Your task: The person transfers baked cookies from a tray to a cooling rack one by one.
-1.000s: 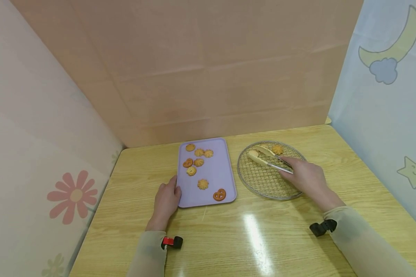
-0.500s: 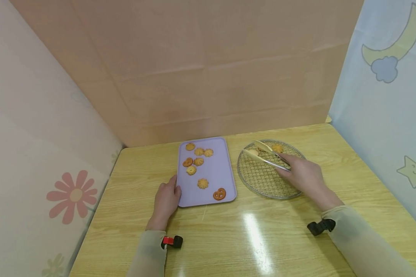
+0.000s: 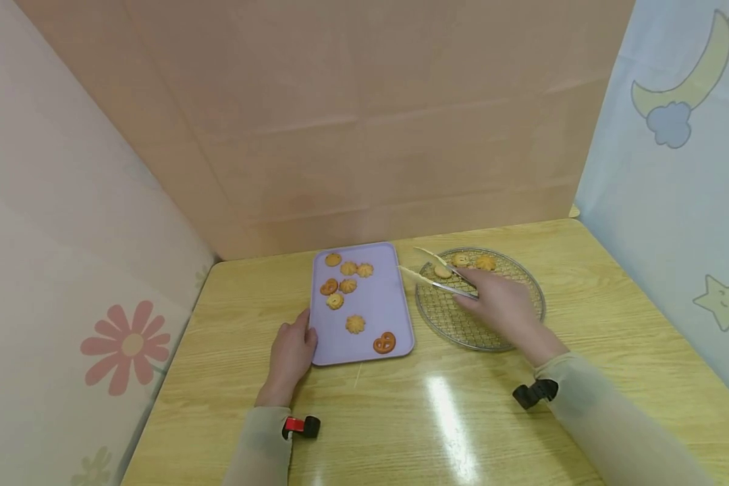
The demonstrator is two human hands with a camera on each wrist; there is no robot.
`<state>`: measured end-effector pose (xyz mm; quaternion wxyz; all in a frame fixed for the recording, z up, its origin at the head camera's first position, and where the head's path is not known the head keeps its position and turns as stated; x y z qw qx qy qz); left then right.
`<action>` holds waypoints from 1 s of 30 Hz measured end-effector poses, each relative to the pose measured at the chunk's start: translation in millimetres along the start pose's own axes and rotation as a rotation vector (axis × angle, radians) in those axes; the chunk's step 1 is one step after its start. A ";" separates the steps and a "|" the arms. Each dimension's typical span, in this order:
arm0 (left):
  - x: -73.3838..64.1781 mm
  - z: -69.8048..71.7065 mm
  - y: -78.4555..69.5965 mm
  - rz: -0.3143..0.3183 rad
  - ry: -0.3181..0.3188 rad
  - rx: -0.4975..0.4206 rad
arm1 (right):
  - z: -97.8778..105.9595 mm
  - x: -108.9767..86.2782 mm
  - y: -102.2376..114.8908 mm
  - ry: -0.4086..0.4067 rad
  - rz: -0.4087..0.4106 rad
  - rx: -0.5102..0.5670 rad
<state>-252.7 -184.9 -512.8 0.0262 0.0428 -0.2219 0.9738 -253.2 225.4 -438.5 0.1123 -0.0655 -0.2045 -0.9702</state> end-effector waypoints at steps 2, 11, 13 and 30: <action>-0.1 -0.2 -0.4 -0.002 0.003 0.002 | -2.5 3.3 5.0 -0.003 0.014 -0.001; -0.2 0.2 -0.1 -0.012 -0.004 -0.001 | -12.4 18.9 27.5 -0.027 0.084 0.009; -0.4 -0.2 0.3 -0.013 -0.003 0.001 | -15.1 22.3 31.6 -0.022 0.087 0.007; -0.4 0.2 0.0 -0.003 0.006 0.007 | -32.5 45.0 52.6 0.006 0.112 0.004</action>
Point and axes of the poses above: each hand's wrist, its own x-axis towards the middle knuckle, its own z-axis out of the back of the hand, y = z × x, the point moved 6 cm from there along x, towards the middle knuckle, and after that the axes turned 5 degrees about x, right-handed, at the moved point
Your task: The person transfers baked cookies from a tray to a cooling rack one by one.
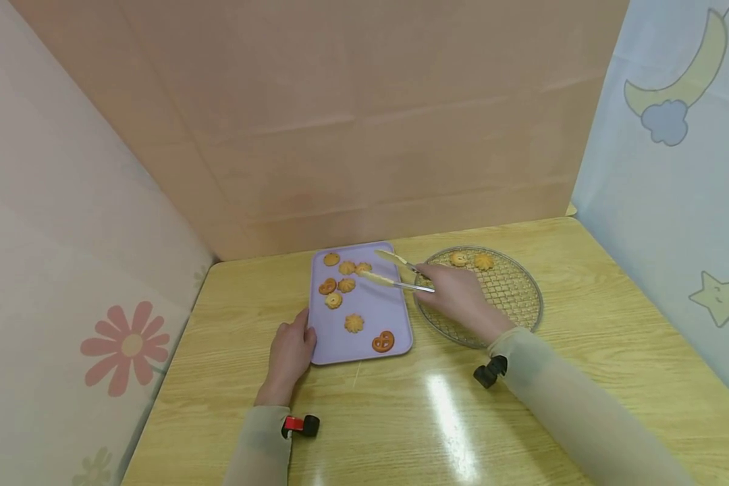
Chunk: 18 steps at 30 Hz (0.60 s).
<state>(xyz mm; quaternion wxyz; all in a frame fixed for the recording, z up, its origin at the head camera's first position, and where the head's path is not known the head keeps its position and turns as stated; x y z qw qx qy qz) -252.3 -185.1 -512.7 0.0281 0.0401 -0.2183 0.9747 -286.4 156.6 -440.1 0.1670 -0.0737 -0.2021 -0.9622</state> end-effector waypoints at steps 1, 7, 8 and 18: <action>0.1 -0.3 0.2 0.005 0.003 -0.001 | -1.7 1.3 0.3 0.000 0.006 0.000; 0.4 1.1 -0.5 0.008 -0.001 0.003 | -8.0 8.3 3.8 0.015 0.017 -0.004; 0.5 1.7 -0.8 0.008 -0.002 0.002 | -8.8 9.5 4.5 0.021 0.012 0.001; -0.4 2.2 -1.3 0.009 0.004 0.002 | -16.3 19.3 8.4 0.079 -0.015 -0.016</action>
Point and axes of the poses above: each hand's wrist, its own x-axis towards the middle knuckle, its own z-axis out of the back of the hand, y = z × x, the point moved 6 cm from there along x, towards the middle knuckle, and after that the axes turned 5 degrees about x, right-handed, at the moved point
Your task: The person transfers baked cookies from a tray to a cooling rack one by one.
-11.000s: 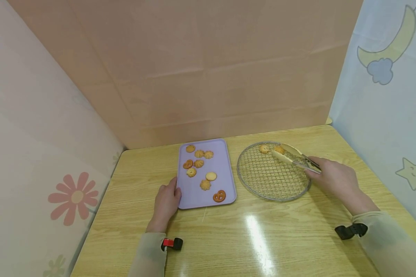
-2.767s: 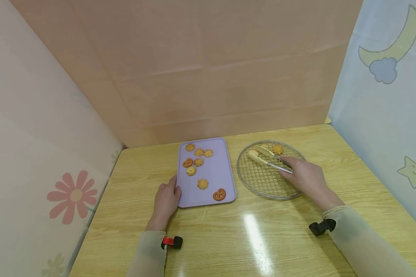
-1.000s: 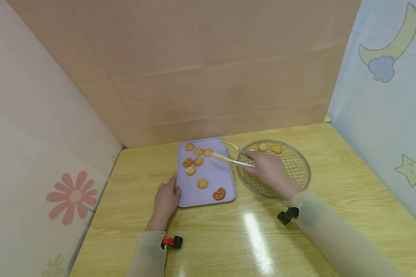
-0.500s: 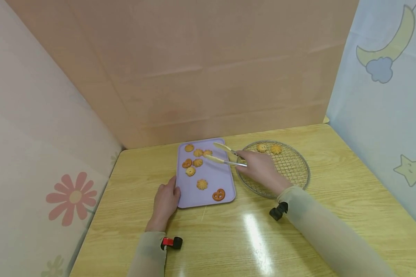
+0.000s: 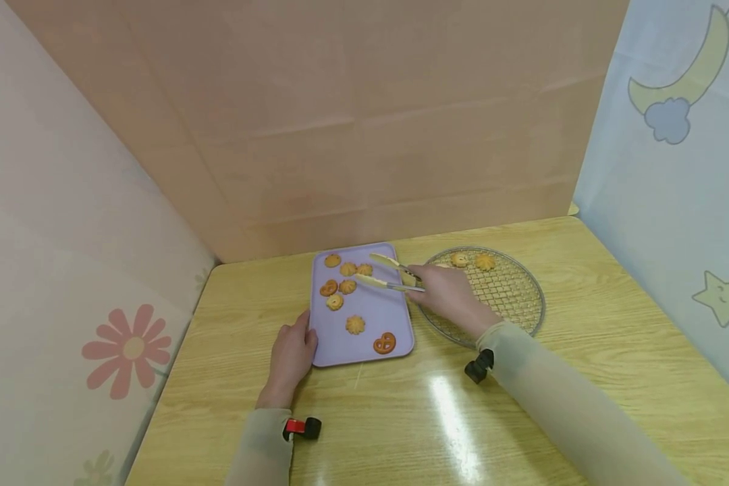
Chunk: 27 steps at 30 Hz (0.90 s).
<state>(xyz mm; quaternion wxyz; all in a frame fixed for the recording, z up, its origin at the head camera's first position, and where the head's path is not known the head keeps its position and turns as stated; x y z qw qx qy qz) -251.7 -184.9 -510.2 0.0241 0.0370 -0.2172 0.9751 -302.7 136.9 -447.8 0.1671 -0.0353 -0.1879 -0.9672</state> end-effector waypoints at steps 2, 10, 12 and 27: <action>-0.2 -0.8 0.5 0.001 0.001 0.001 | -0.9 0.9 0.2 0.004 -0.004 -0.006; -0.1 -1.0 1.1 -0.007 -0.007 0.009 | -3.7 4.4 0.9 0.006 -0.004 -0.020; -0.2 -0.8 1.0 -0.011 -0.011 0.008 | -4.2 5.1 1.3 0.011 -0.004 -0.016; 1.4 -3.3 3.0 -0.012 -0.016 0.015 | -7.8 9.3 1.4 0.020 0.009 -0.031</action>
Point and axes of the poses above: each hand's wrist, its own x-axis towards the middle knuckle, its own z-axis out of the back of the hand, y = z × x, the point moved 6 cm from there along x, towards the middle knuckle, and after that the axes turned 5 degrees about x, right-handed, at the moved point
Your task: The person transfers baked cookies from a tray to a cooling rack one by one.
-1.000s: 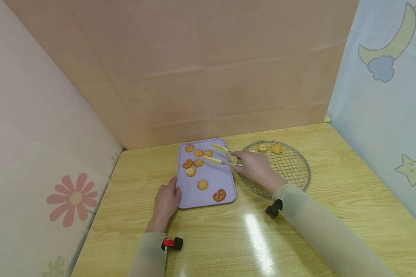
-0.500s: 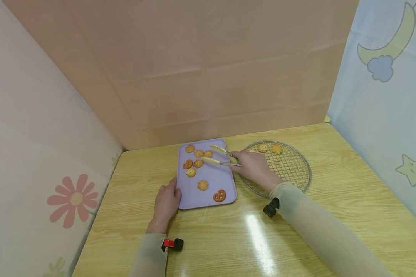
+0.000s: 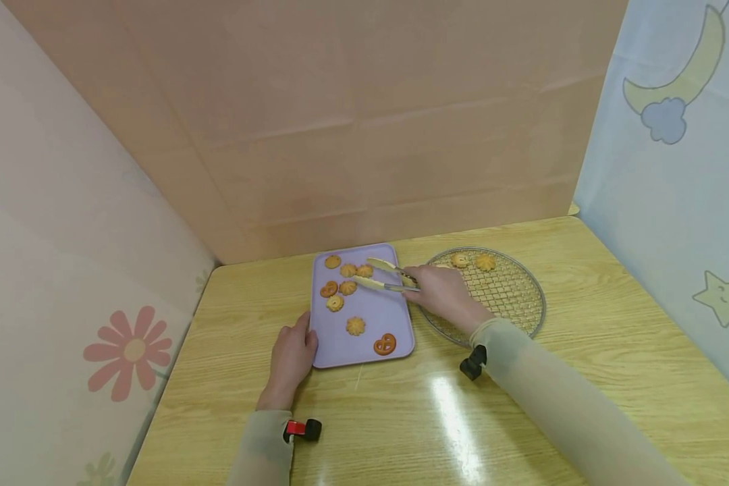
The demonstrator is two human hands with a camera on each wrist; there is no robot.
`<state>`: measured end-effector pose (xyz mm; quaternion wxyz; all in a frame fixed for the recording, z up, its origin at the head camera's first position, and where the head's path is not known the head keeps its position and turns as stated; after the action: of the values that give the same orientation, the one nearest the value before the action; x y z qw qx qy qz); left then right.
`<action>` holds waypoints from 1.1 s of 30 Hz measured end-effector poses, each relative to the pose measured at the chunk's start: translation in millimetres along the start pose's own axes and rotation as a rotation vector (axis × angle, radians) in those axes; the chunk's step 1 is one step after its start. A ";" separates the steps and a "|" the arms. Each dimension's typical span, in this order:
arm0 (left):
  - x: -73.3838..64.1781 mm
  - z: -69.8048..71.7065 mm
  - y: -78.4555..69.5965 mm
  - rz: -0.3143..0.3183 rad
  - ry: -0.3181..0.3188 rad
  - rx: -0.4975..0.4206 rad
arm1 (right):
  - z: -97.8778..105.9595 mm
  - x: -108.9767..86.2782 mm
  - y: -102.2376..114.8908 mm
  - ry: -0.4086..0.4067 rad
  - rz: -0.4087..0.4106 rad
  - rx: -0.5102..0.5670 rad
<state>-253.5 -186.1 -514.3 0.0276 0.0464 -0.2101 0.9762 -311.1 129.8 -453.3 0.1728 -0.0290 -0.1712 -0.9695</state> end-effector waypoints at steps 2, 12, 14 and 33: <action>-0.1 0.0 0.0 -0.002 -0.001 0.000 | -0.3 0.3 -0.1 -0.005 0.003 0.001; 0.2 0.3 -0.2 0.000 -0.004 -0.007 | 1.4 -0.7 1.0 -0.018 0.011 0.011; 0.2 0.5 0.1 0.003 -0.003 -0.006 | 1.6 -0.4 1.2 -0.015 0.008 0.010; -0.2 0.0 0.8 0.019 0.013 -0.010 | -3.2 -0.2 -0.6 -0.013 -0.005 0.036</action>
<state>-253.3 -186.9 -514.6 0.0199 0.0382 -0.2152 0.9756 -311.1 129.3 -456.5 0.1697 -0.0320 -0.1900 -0.9665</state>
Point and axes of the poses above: each hand's wrist, its own x-axis towards the middle knuckle, its own z-axis out of the back of the hand, y = z × x, the point moved 6 cm from there along x, towards the middle knuckle, and after that the axes turned 5 degrees about x, right-handed, at the moved point
